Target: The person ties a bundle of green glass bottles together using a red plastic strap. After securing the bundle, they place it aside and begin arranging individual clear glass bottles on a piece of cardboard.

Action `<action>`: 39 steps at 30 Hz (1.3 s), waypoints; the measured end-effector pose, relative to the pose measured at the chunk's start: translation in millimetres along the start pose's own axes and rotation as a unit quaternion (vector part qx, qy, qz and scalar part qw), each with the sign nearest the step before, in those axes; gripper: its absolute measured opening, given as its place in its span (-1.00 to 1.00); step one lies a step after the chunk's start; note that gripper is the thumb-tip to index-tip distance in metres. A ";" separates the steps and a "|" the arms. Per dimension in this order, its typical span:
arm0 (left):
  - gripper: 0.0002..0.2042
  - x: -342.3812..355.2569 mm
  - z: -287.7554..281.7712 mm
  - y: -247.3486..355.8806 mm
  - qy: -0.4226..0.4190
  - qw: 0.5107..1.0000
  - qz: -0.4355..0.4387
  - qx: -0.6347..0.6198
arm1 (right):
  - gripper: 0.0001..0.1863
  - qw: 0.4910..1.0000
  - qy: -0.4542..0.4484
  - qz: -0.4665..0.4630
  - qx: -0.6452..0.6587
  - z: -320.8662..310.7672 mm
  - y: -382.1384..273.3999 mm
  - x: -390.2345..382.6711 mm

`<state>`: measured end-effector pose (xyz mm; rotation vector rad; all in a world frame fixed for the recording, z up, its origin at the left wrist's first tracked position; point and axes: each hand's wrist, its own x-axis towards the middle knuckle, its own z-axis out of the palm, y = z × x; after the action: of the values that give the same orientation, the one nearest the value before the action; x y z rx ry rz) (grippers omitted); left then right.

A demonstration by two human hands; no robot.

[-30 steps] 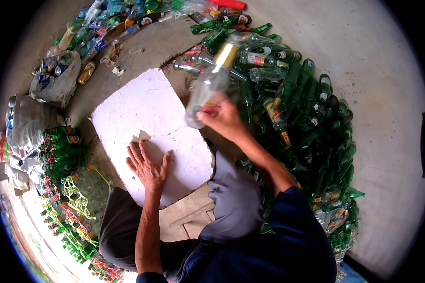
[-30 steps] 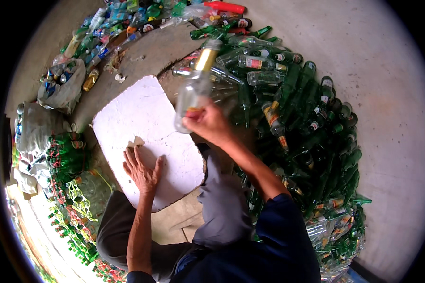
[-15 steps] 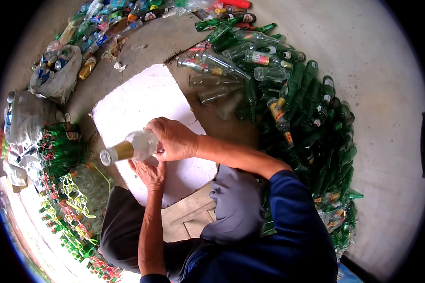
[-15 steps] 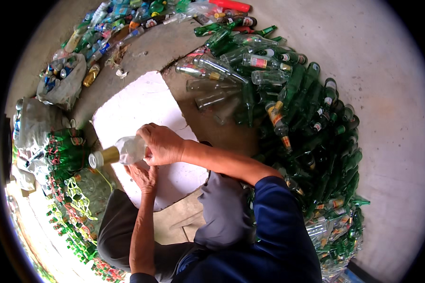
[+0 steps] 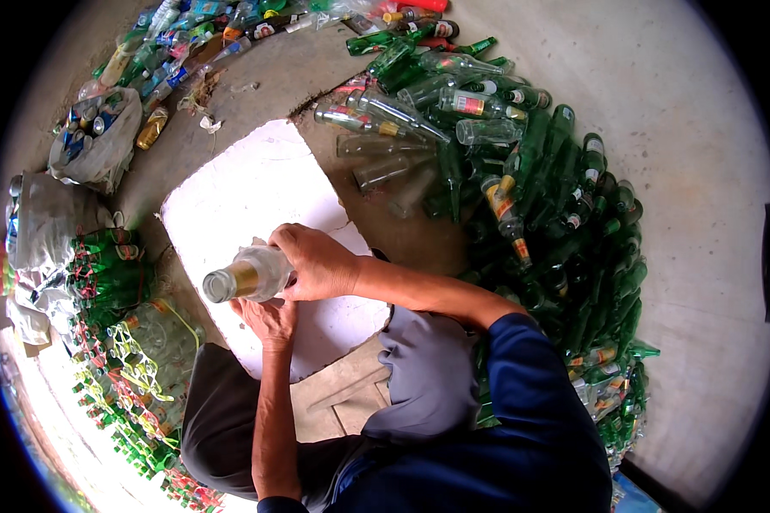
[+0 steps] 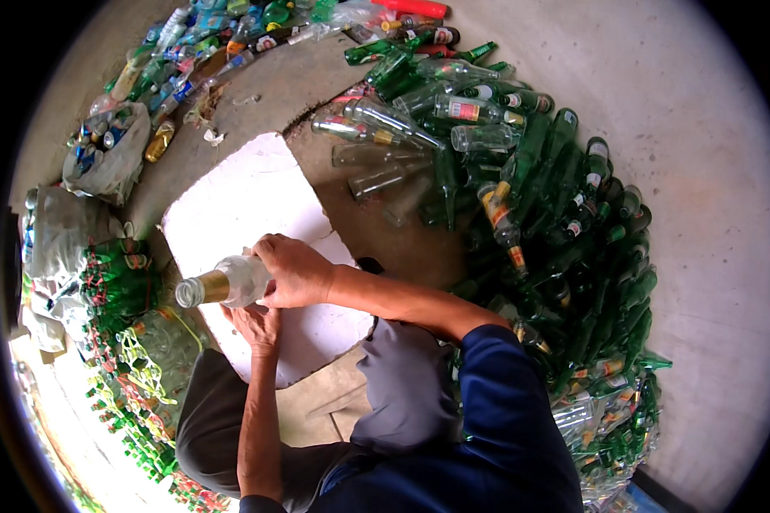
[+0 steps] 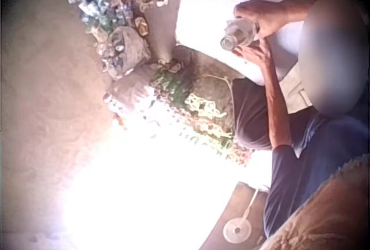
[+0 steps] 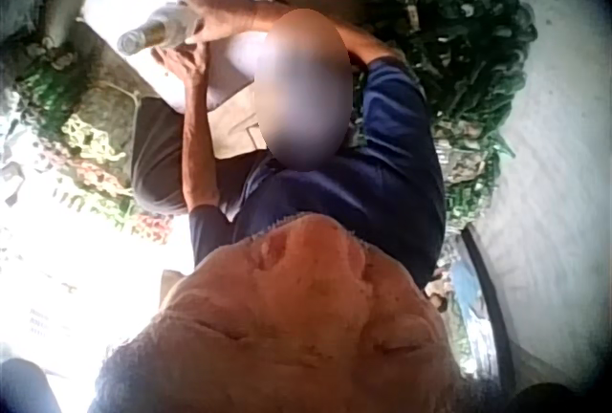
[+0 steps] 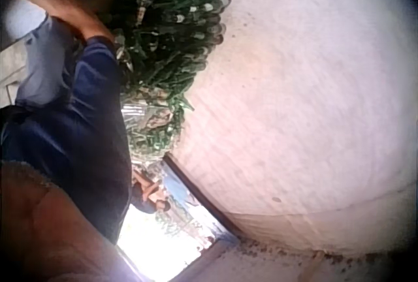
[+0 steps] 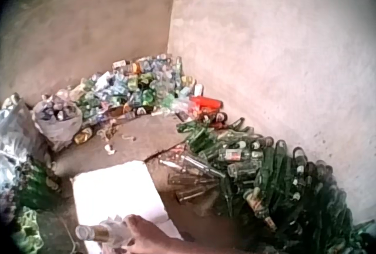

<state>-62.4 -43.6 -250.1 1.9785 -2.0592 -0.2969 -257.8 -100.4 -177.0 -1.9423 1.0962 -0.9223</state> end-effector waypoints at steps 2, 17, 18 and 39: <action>-0.13 3.0 9.2 -8.0 0.007 1.000 0.003 -0.005 | -0.29 1.000 -0.006 -0.014 0.011 2.7 -1.2 3.0; -0.14 8.4 -8.4 20.8 0.059 0.945 -0.035 -0.321 | -0.70 0.925 0.204 0.254 -0.195 -149.7 132.1 -31.5; -0.13 8.6 -6.6 23.2 0.065 0.943 -0.021 -0.326 | -0.65 0.900 0.186 0.275 -0.284 -170.4 156.6 -41.0; 0.03 10.5 -6.2 19.1 0.043 0.982 -0.011 -0.186 | -0.40 0.740 -0.009 0.348 -0.575 -264.7 250.8 -79.0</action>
<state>-78.6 -53.0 -237.4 1.7552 -1.7754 -0.5457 -606.6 -188.2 -275.9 -1.9899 2.5094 0.3568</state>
